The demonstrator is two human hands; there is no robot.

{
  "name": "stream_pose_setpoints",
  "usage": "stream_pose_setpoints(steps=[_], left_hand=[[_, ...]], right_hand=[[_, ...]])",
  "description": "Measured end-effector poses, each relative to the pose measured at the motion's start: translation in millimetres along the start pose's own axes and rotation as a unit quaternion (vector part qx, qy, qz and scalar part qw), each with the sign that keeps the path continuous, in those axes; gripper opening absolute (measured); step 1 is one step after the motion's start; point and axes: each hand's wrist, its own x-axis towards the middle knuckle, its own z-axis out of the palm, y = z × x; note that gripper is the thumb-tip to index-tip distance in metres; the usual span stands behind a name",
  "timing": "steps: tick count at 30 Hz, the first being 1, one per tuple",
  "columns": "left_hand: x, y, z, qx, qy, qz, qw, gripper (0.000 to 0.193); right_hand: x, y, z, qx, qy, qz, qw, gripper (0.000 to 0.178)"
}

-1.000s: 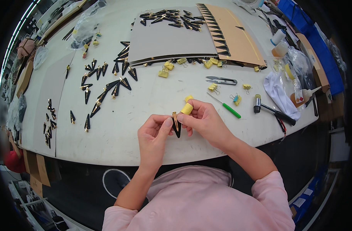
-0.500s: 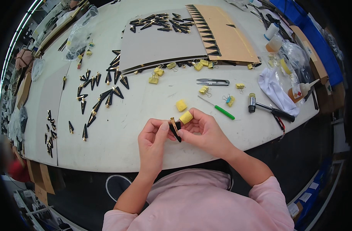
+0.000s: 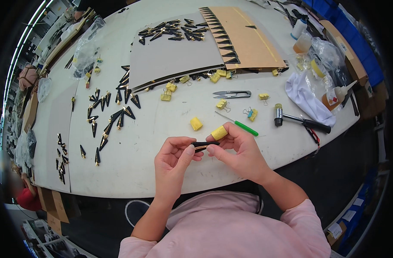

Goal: The person assembles small black components by attaching binder clips to them and using a rubber mallet to secure them on a large workshop table.

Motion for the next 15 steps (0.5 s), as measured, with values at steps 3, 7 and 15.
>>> stream_pose_setpoints(steps=[3, 7, 15], left_hand=[[-3, -1, 4, 0.03, -0.008, 0.006, 1.0, 0.016], [-3, -8, -2, 0.075, -0.019, 0.039, 0.996, 0.016], [-10, -2, -8, 0.041, -0.049, -0.029, 0.998, 0.02]], right_hand=[[0, 1, -1, 0.039, 0.008, 0.006, 0.999, 0.017], [0, 1, 1, 0.133, -0.012, 0.038, 0.99, 0.016], [0, 8, 0, 0.189, -0.051, 0.076, 0.978, 0.015]])
